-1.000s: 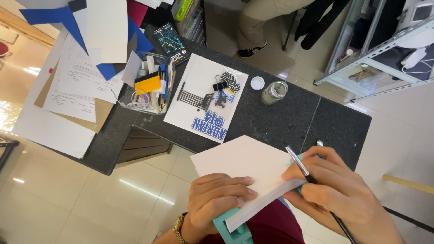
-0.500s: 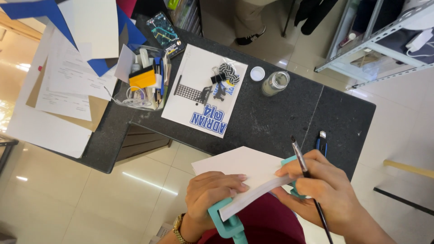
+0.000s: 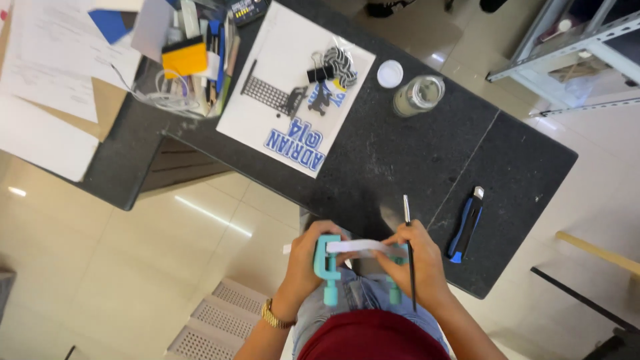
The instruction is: Applying glue to the spine of a stack of papers and securing them with clamps and clips to create a bound notepad.
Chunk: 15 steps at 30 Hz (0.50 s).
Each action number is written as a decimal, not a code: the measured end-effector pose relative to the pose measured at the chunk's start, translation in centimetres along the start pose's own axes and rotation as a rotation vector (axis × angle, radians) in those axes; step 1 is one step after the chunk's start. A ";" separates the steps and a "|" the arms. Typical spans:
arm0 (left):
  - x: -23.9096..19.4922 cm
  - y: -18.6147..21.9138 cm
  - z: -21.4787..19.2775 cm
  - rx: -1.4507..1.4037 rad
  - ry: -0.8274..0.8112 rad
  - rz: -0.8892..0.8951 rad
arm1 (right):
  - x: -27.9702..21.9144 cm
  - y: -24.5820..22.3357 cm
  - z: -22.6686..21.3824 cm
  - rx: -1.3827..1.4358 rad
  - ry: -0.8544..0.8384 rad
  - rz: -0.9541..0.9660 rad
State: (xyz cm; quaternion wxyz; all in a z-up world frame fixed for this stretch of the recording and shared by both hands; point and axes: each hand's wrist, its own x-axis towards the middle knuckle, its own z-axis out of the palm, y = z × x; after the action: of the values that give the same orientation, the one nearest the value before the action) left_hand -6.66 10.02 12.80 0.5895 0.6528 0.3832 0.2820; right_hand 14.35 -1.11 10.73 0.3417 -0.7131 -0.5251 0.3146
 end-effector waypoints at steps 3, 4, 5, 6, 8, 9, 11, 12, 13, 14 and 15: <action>0.6 -1.4 1.5 0.001 -0.010 -0.016 | -0.1 2.7 0.8 -0.020 0.008 0.004; 1.2 -2.1 2.0 0.004 0.003 -0.010 | 0.2 3.8 1.2 -0.021 0.004 -0.010; 1.7 -2.8 2.3 -0.023 0.033 -0.067 | 0.5 4.8 1.6 0.005 0.054 0.039; 1.8 -3.5 2.8 -0.051 0.067 -0.136 | 0.4 5.7 2.0 0.033 0.093 0.095; 2.0 -5.2 4.3 -0.009 0.141 -0.213 | 1.0 6.6 2.3 0.029 0.067 0.128; 2.2 -6.0 5.0 0.032 0.200 -0.283 | 1.3 7.1 2.4 0.021 0.056 0.166; 3.1 -4.5 5.4 0.136 0.243 -0.328 | 2.4 6.9 2.7 0.037 0.049 0.202; 3.7 -3.7 5.6 0.231 0.272 -0.369 | 2.9 6.7 2.7 0.043 0.052 0.246; 3.7 -4.4 6.4 0.233 0.272 -0.371 | 3.3 6.8 2.9 0.045 0.051 0.246; 3.4 -4.9 7.2 0.176 0.316 -0.446 | 3.5 6.7 3.0 0.054 0.047 0.284; 3.1 -5.4 7.9 0.117 0.360 -0.522 | 3.7 6.5 3.1 0.062 0.043 0.321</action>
State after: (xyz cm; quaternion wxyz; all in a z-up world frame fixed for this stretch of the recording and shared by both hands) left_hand 0.62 8.27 6.08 0.5260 0.5049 0.6514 0.2100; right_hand 16.26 1.57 3.30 0.3199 -0.7836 -0.3871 0.3658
